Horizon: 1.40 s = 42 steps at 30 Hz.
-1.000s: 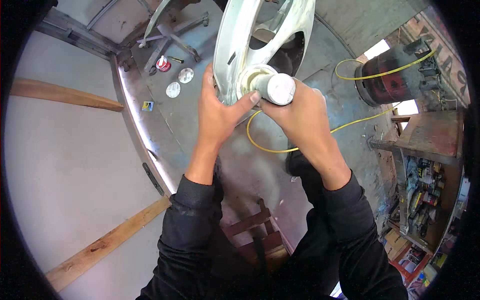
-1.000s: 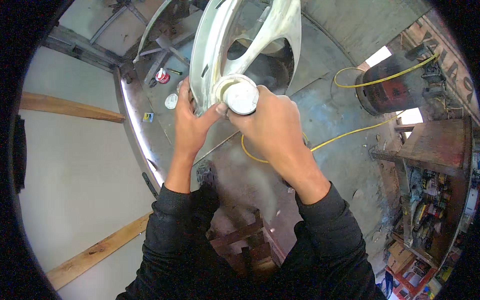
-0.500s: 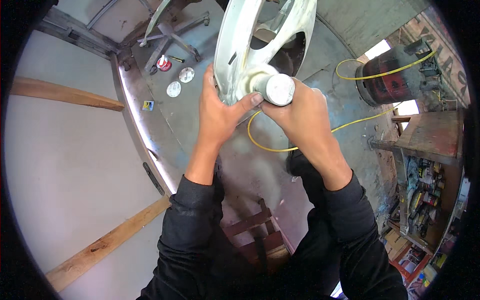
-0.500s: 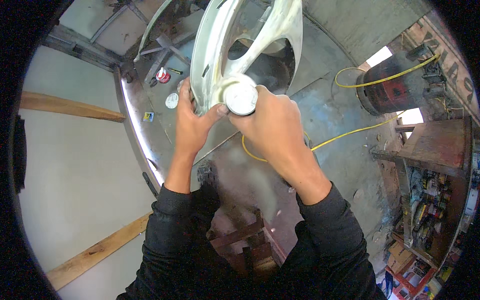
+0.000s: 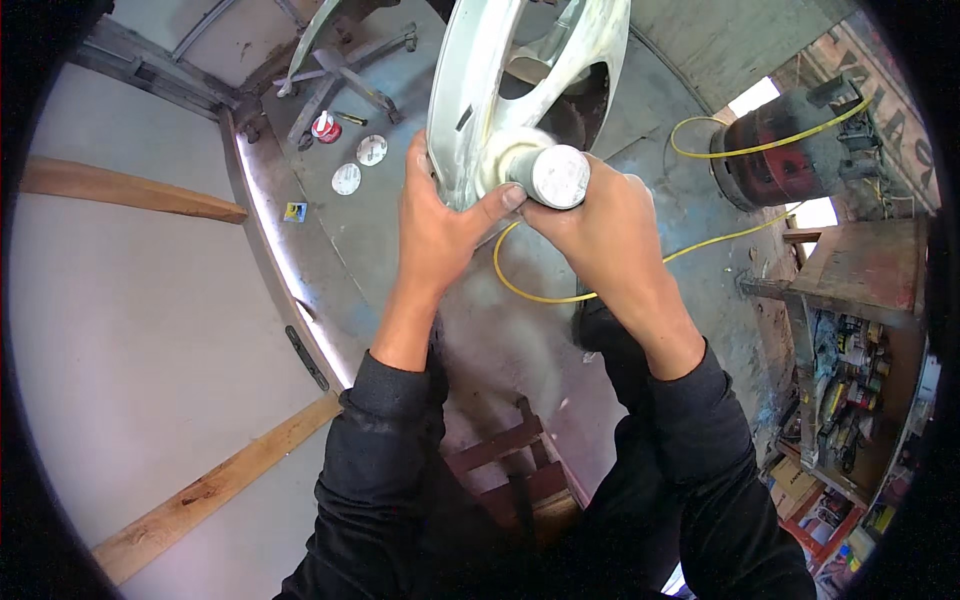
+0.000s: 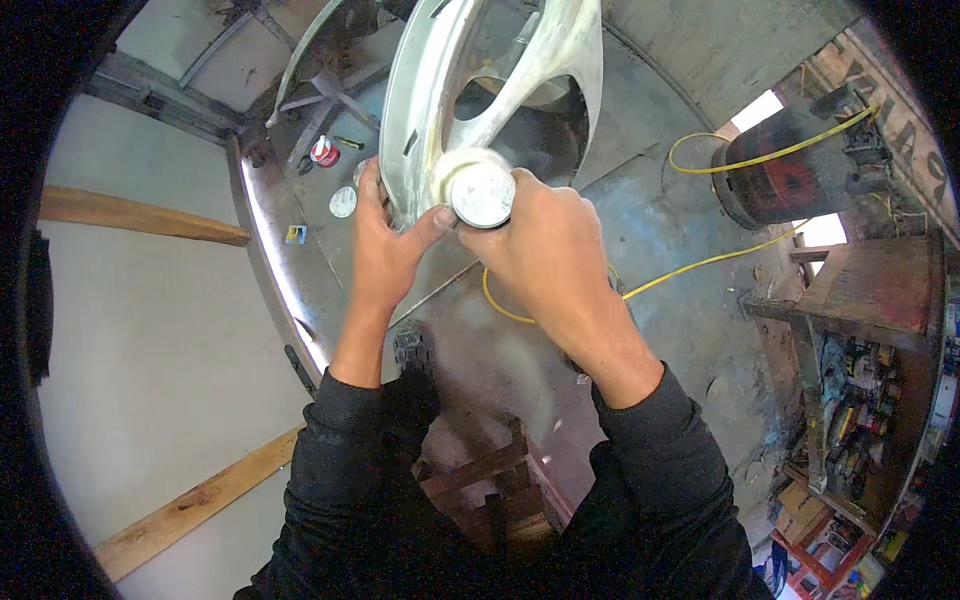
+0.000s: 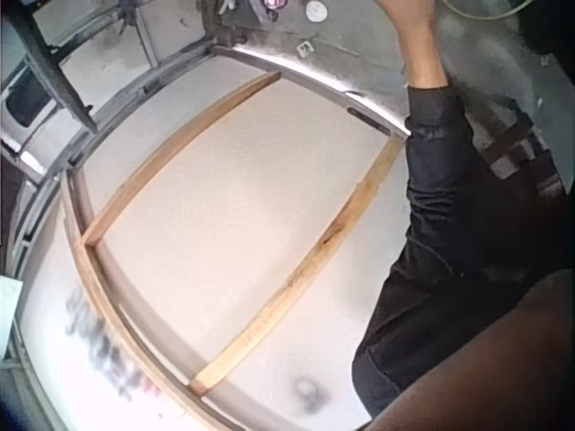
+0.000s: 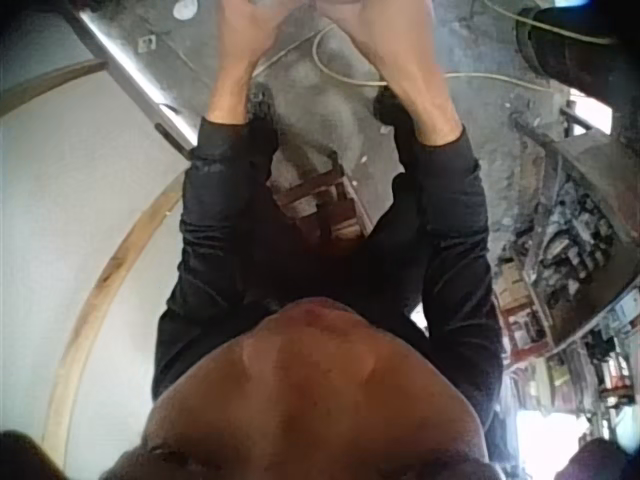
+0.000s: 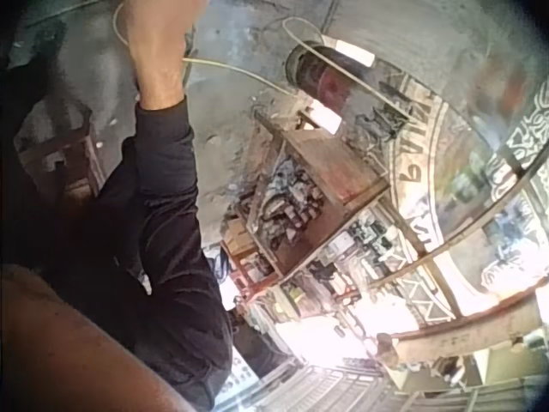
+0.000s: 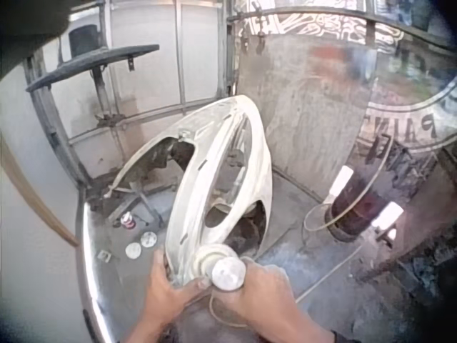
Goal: The person sands a vehicle body panel using a handheld rotary sander while holding the part in place by hand.
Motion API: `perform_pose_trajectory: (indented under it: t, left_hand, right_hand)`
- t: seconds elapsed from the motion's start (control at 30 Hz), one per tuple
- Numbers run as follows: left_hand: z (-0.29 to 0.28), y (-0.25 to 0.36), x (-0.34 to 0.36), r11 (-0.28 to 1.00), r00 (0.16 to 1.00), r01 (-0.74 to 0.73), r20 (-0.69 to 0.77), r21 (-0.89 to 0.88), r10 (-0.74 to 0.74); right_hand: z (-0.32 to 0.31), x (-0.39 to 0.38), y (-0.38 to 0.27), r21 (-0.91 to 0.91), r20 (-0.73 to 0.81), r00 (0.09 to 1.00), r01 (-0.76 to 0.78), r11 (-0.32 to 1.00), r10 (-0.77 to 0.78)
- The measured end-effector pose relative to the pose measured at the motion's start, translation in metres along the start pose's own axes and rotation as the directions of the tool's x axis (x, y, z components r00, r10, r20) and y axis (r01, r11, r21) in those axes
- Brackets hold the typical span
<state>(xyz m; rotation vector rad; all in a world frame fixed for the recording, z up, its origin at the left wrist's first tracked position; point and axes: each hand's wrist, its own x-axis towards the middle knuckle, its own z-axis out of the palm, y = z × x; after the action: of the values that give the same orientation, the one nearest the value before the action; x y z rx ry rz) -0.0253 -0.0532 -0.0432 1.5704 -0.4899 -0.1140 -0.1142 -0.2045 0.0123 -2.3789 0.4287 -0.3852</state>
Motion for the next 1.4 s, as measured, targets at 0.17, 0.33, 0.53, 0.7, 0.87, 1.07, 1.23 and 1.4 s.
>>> perform_pose_trajectory:
  t: [0.17,0.33,0.53,0.7,0.87,1.07,1.23,1.4]
  left_hand:
    - [-0.0021,0.0025,-0.0001,1.0,1.0,0.017,0.001,0.015,-0.017]
    - [0.0002,0.0062,-0.0004,1.0,1.0,0.03,-0.003,0.003,-0.03]
    - [-0.0022,0.0029,0.0013,1.0,1.0,0.021,0.014,0.01,-0.022]
    - [-0.0011,0.0061,0.0001,0.999,1.0,-0.002,-0.01,0.041,0.002]
    - [-0.001,0.0055,0.0,0.999,1.0,0.027,0.003,0.034,-0.027]
    - [0.0005,0.0023,-0.0017,0.999,0.999,0.024,-0.028,0.041,-0.022]
    - [-0.0019,-0.0008,-0.0008,0.998,0.999,0.034,-0.008,0.045,-0.034]
    - [-0.001,0.0006,-0.0007,0.999,0.999,0.041,-0.019,0.027,-0.04]
  right_hand:
    - [0.002,-0.0002,0.0005,0.018,-0.012,1.0,0.007,1.0,-0.006]
    - [0.0022,-0.0005,0.0023,0.032,-0.012,1.0,-0.002,0.999,0.002]
    - [-0.0041,0.0009,-0.0033,-0.036,0.081,0.994,-0.07,0.997,0.073]
    - [0.0019,-0.0004,0.002,0.021,-0.022,1.0,0.018,1.0,-0.018]
    - [0.0023,0.0001,0.0045,0.02,-0.014,1.0,0.013,1.0,-0.013]
    - [0.0026,0.0004,0.0041,0.019,-0.021,1.0,0.013,1.0,-0.013]
    - [0.0039,0.0014,0.0046,0.006,-0.021,1.0,0.02,1.0,-0.02]
    - [0.002,0.0014,0.0031,0.016,-0.008,1.0,0.006,1.0,-0.006]
